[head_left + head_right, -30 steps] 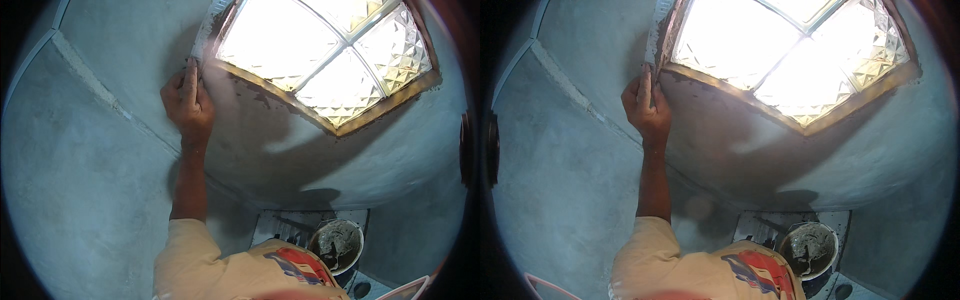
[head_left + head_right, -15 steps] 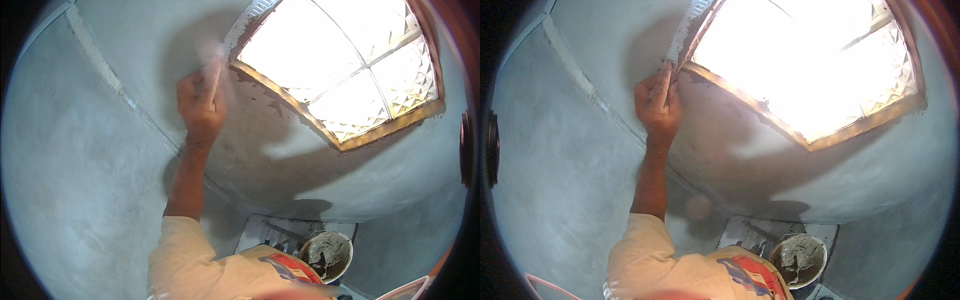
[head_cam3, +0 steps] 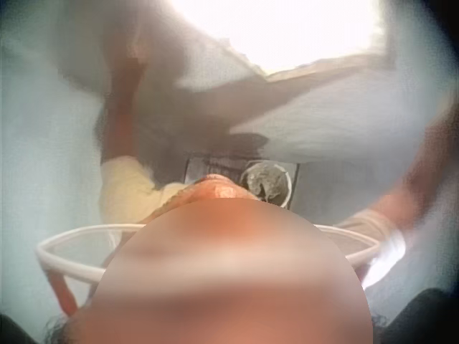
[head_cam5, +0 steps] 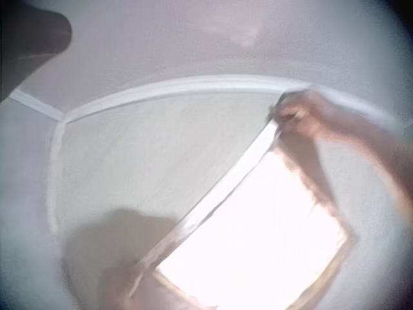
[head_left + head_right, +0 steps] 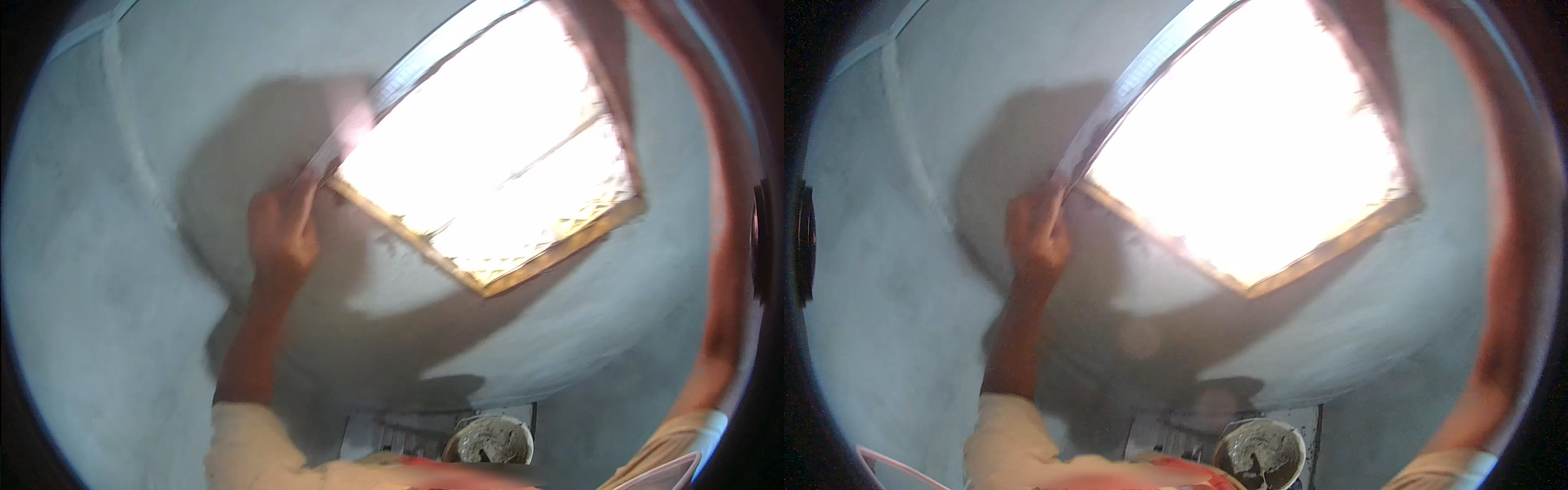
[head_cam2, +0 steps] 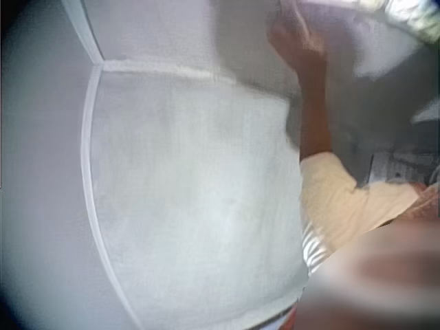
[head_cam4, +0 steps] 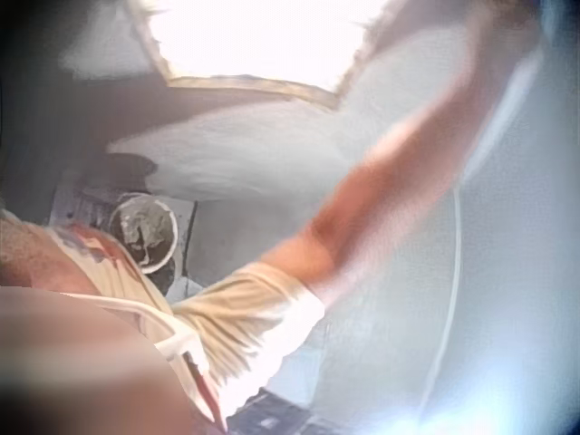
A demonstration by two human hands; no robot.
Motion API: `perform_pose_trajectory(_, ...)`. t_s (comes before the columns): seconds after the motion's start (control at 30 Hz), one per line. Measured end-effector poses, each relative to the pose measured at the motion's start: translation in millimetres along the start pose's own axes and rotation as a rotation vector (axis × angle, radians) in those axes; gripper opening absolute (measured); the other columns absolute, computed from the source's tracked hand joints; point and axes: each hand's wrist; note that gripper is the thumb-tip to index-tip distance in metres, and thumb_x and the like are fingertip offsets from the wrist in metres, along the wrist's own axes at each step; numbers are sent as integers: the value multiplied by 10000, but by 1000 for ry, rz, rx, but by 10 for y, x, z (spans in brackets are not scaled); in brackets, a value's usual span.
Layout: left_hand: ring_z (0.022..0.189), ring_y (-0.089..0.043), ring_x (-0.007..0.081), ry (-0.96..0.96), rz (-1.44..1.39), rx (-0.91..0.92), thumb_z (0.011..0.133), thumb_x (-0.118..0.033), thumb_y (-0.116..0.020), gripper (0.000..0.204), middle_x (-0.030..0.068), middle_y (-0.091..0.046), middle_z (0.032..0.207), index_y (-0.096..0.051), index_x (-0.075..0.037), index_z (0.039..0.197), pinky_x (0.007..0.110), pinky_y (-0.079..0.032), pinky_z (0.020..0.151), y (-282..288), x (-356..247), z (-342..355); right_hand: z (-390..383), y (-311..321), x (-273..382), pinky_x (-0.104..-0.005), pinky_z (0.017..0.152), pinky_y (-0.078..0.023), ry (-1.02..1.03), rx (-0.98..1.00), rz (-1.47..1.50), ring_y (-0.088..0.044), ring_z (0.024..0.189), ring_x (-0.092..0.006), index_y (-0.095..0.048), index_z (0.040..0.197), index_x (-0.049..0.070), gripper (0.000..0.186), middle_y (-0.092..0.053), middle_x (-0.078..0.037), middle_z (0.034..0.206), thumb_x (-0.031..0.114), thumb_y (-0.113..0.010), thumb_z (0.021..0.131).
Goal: The person applies plaster to the ceiling around a square skylight using a trowel. They repeatedly scoop plaster from a bucket and smooth it along the skylight frame, working on different sides throughout the clip.
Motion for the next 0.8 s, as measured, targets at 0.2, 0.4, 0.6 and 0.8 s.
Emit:
perform_pose_trajectory(0.2, 1006, -670, 348, 21, 75, 22, 917, 61, -753, 583, 139, -707, 1156, -747, -82, 1482, 483, -566, 892, 257, 195, -94, -112, -269, 233, -446, 1197, -583, -4, -20, 367, -690, 1335, -313, -762, 1392, 79, 294, -715, -120, 1432, 151, -712, 1112)
perform_pose_trajectory(0.4, 1004, -666, 335, 28, 24, -11, 912, 62, -741, 579, 129, -701, 1159, -755, -87, 1472, 479, -563, 888, 153, 97, -76, -96, -262, -50, -417, 1165, -621, 339, -110, -403, -698, 1332, -300, -740, 1424, 70, 331, -716, -114, 1428, 36, -677, 1101)
perform_pose_trajectory(0.6, 1008, -669, 333, 31, 54, 1, 926, 51, -739, 588, 127, -704, 1169, -746, -101, 1494, 477, -560, 903, 228, 155, -119, -175, -280, 377, -443, 1187, -569, -176, -25, 371, -678, 1352, -291, -739, 1423, 84, 339, -716, -144, 1396, 267, -559, 1202)
perform_pose_trajectory(0.8, 1044, -676, 351, -2, 111, 25, 979, -19, -732, 500, 139, -708, 1180, -758, -102, 1471, 491, -559, 925, 166, 134, -132, -275, -186, 362, -439, 1169, -595, 42, -84, 57, -701, 1303, -287, -751, 1385, 64, 288, -729, -147, 1372, 194, -612, 1169)
Point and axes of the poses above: each hand's wrist, its own z-axis towards the middle knuckle, its own y-axis out of the back of the hand, x = y × z
